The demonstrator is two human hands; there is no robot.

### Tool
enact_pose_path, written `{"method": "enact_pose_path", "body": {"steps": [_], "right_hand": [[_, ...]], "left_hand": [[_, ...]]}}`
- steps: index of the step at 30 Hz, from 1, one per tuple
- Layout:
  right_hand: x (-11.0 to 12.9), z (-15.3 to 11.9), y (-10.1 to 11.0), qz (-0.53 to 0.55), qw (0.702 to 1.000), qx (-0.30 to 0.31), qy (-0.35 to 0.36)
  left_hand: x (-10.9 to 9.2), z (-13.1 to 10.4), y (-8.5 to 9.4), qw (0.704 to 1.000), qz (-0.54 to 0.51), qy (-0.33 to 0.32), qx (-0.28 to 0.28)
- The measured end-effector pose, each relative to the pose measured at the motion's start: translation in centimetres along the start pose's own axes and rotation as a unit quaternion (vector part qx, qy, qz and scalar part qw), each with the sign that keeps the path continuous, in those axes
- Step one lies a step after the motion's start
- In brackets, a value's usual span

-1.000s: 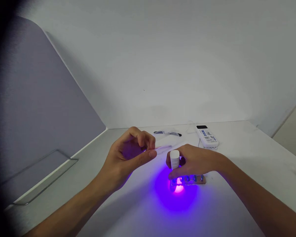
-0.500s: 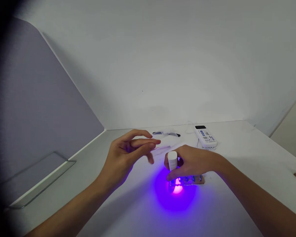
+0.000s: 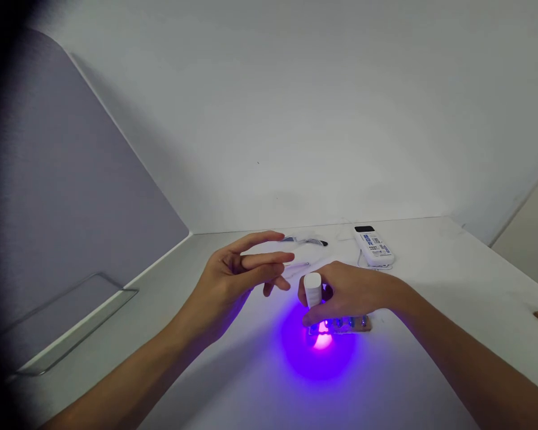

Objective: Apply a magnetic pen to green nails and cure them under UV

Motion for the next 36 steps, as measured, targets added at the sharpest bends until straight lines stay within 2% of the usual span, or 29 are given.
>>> {"method": "enact_pose_path", "body": {"steps": [6,15,36], "right_hand": [[-0.17,0.1,-0.03,0.0,1.0,0.001,0.001],[-0.52,0.24,-0.2,-0.002,1.0,0.005,-0.002],[0.17,-0.15,0.14,-0.004,1.0,-0.002,0.0]], "left_hand": [[0.59,0.03,0.38,0.999,0.004,0.031,-0.019],[-0.19,0.03,-0.16,0.999,-0.038,-0.001,0.003],[0.63,-0.12,-0.46,1.0,-0.025,0.008,0.013]]}}
Point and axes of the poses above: each hand's wrist, its own z-axis towards the middle knuckle, its own y-axis out of the back of the hand, x = y × z, the point moved 9 cm from there along z, towards the middle knuckle, and after that the axes turned 1 degree about -y, right-handed, at the moved point
